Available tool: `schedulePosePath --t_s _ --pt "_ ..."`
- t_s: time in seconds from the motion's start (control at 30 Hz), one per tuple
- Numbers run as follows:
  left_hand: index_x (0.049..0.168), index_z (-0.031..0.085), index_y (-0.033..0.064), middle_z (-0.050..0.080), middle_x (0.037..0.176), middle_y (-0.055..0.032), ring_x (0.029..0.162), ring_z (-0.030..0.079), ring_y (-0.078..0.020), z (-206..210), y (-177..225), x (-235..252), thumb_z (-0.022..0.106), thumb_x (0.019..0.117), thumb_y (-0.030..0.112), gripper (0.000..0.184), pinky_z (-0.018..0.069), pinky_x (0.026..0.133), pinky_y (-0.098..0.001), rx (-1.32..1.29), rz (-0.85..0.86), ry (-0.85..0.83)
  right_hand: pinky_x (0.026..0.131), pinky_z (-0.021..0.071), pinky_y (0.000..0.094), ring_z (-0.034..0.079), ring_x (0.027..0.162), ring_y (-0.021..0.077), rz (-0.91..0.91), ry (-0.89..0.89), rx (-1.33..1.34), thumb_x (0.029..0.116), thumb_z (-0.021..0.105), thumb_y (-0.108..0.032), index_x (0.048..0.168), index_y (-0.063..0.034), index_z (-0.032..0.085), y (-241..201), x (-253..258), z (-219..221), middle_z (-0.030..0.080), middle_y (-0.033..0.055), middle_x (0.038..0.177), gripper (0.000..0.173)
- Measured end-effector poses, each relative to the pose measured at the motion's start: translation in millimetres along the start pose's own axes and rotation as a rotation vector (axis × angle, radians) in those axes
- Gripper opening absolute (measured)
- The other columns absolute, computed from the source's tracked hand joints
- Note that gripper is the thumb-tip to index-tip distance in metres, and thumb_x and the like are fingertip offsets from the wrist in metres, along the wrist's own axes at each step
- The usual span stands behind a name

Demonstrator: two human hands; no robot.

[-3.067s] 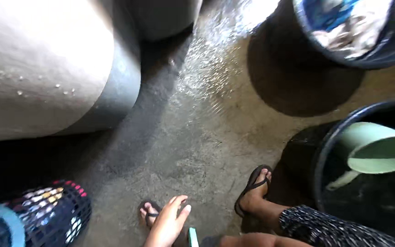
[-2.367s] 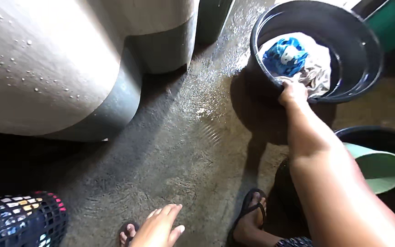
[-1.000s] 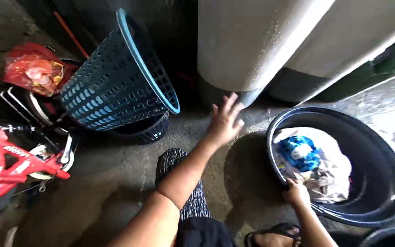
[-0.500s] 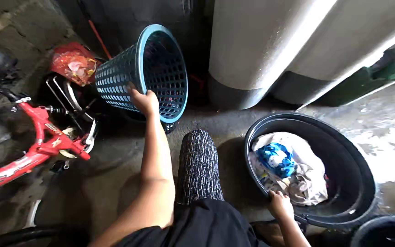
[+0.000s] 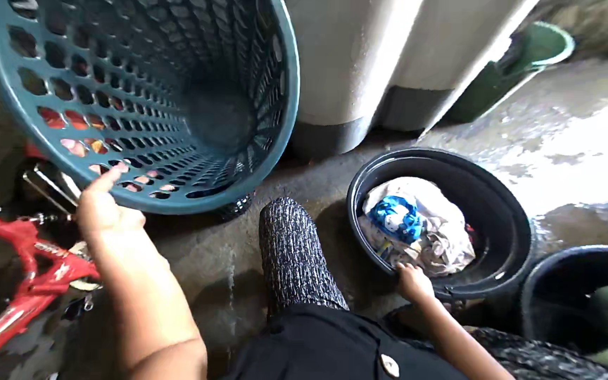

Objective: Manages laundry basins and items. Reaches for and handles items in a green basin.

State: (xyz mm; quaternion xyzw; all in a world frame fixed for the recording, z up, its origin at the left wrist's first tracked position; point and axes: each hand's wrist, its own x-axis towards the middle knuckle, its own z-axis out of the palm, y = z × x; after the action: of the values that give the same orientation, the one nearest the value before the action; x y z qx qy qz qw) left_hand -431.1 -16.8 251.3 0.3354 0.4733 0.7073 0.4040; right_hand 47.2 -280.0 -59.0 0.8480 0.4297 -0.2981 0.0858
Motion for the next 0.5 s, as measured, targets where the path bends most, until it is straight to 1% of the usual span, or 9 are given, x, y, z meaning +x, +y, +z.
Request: schedulePosePath --t_s 0.03,0.1,0.17,0.2,0.3,0.37,0.43,0.47,0.5 --pt "0.131 0.050 0.0107 0.066 0.108 -0.0076 0.091 0.069 -0.0199 12 -1 -2 0.057 0.0985 0.009 0.034 0.0604 0.077 -0.0390 0.003 -0.024 -0.038 0.102 0.0470 0.0655 0.044 0.139 0.0478 0.000 -0.001 0.012 0.0800 0.080 -0.014 0.140 -0.0034 0.057 0 0 -1 0.053 0.0250 0.145 0.065" --pt "0.129 0.049 0.0124 0.066 0.106 -0.0070 0.089 0.070 -0.0209 37 -13 -1 0.052 0.1013 0.010 0.028 0.0612 0.075 -0.0412 0.022 -0.108 -0.161 0.103 0.0463 0.0649 0.044 0.139 0.0476 0.002 -0.003 0.035 0.0789 0.080 -0.014 0.140 -0.0024 0.056 2 0 0 0.053 0.0256 0.144 0.067" --pt "0.124 0.048 0.0142 0.066 0.104 -0.0066 0.087 0.070 -0.0222 61 -33 8 0.046 0.1032 0.010 0.022 0.0613 0.075 -0.0439 0.064 -0.211 -0.293 0.103 0.0468 0.0635 0.045 0.138 0.0474 -0.007 0.001 0.060 0.0779 0.081 -0.012 0.138 -0.0013 0.056 4 2 0 0.053 0.0263 0.143 0.066" --pt "0.124 0.048 0.0137 0.066 0.104 -0.0072 0.087 0.070 -0.0231 72 -46 13 0.045 0.1039 0.011 0.021 0.0609 0.075 -0.0455 0.096 -0.265 -0.349 0.103 0.0468 0.0631 0.045 0.138 0.0473 -0.011 0.006 0.081 0.0778 0.080 -0.011 0.138 -0.0010 0.056 5 2 0 0.053 0.0267 0.143 0.066" --pt "0.120 0.050 0.0134 0.064 0.095 -0.0053 0.078 0.068 -0.0192 111 -91 17 0.044 0.1043 0.012 0.017 0.0604 0.071 -0.0413 0.237 -0.400 -0.431 0.105 0.0458 0.0621 0.042 0.139 0.0480 -0.014 0.050 0.176 0.0775 0.080 -0.007 0.139 -0.0009 0.055 6 -1 -2 0.048 0.0277 0.146 0.067" --pt "0.123 0.049 0.0131 0.061 0.093 -0.0055 0.076 0.065 -0.0176 133 -126 15 0.044 0.1057 0.016 0.018 0.0584 0.069 -0.0388 0.317 -0.493 -0.461 0.102 0.0481 0.0625 0.040 0.140 0.0493 -0.004 0.072 0.204 0.0770 0.079 -0.003 0.141 -0.0036 0.054 7 1 -1 0.046 0.0269 0.148 0.068" --pt "0.126 0.050 0.0110 0.059 0.096 -0.0077 0.078 0.063 -0.0179 146 -164 14 0.049 0.1035 0.015 0.023 0.0562 0.069 -0.0383 0.397 -0.549 -0.440 0.099 0.0496 0.0639 0.040 0.139 0.0508 0.005 0.047 0.212 0.0785 0.077 -0.001 0.144 -0.0052 0.053 8 5 2 0.043 0.0270 0.150 0.069" --pt "0.129 0.051 0.0094 0.060 0.101 -0.0092 0.082 0.062 -0.0185 150 -181 12 0.052 0.1011 0.014 0.028 0.0554 0.071 -0.0387 0.436 -0.559 -0.413 0.099 0.0487 0.0645 0.039 0.140 0.0512 0.009 0.028 0.212 0.0802 0.074 0.000 0.144 -0.0050 0.053 10 6 3 0.043 0.0273 0.151 0.068" --pt "0.134 0.051 0.0070 0.059 0.111 -0.0123 0.091 0.061 -0.0209 152 -196 9 0.056 0.0991 0.011 0.036 0.0542 0.077 -0.0414 0.457 -0.567 -0.386 0.100 0.0473 0.0651 0.039 0.140 0.0515 0.009 0.010 0.207 0.0828 0.072 0.001 0.144 -0.0042 0.053 11 8 5 0.044 0.0276 0.151 0.064"
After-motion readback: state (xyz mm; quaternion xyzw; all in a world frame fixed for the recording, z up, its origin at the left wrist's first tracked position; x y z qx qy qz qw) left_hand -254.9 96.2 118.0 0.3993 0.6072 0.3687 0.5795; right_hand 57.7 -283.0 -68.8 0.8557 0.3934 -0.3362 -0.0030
